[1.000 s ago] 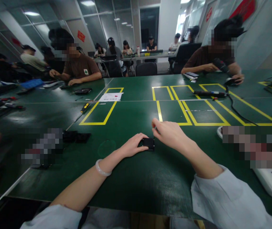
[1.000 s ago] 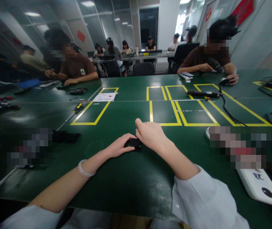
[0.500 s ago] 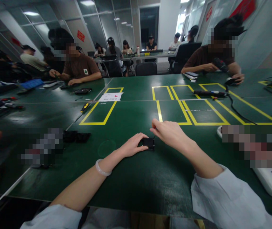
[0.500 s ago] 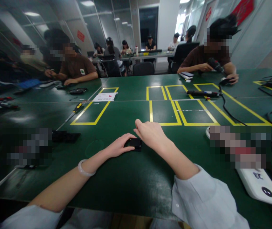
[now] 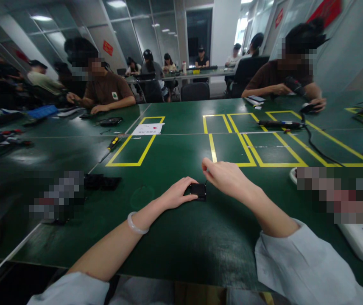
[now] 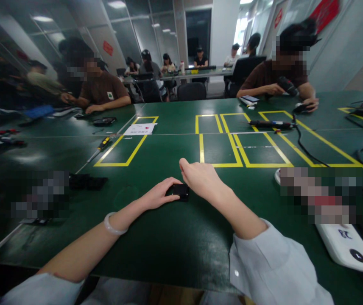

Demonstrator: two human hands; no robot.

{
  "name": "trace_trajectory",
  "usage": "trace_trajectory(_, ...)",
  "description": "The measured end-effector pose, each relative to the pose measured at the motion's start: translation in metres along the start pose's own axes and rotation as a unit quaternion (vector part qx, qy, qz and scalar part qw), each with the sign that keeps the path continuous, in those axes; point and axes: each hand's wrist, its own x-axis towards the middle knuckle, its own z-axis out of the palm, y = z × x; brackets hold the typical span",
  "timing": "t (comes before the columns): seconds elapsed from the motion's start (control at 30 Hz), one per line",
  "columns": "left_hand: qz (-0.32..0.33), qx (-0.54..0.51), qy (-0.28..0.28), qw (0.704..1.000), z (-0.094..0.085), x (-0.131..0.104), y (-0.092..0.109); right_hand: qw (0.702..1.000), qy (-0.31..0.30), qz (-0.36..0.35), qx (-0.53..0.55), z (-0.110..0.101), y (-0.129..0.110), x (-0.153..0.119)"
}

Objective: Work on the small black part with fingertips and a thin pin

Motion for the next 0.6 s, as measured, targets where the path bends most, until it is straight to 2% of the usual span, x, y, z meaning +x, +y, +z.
trace_trajectory(0.13, 0.002, 0.001, 0.002, 1.000, -0.0003, -0.0001, -0.0001, 1.000, 0.005, -0.001, 0.024, -0.0014, -0.0010, -0.0017)
trace_trajectory(0.33, 0.003, -0.004, 0.000, 1.000, -0.0010, 0.0002, 0.0011, 1.000, -0.007, 0.010, -0.006, -0.0010, -0.0015, -0.0006)
trace_trajectory(0.6, 0.003, 0.004, 0.000, 1.000, -0.0005, 0.0000, 0.0005, 1.000, 0.015, 0.001, 0.021, -0.0007, -0.0033, -0.0010)
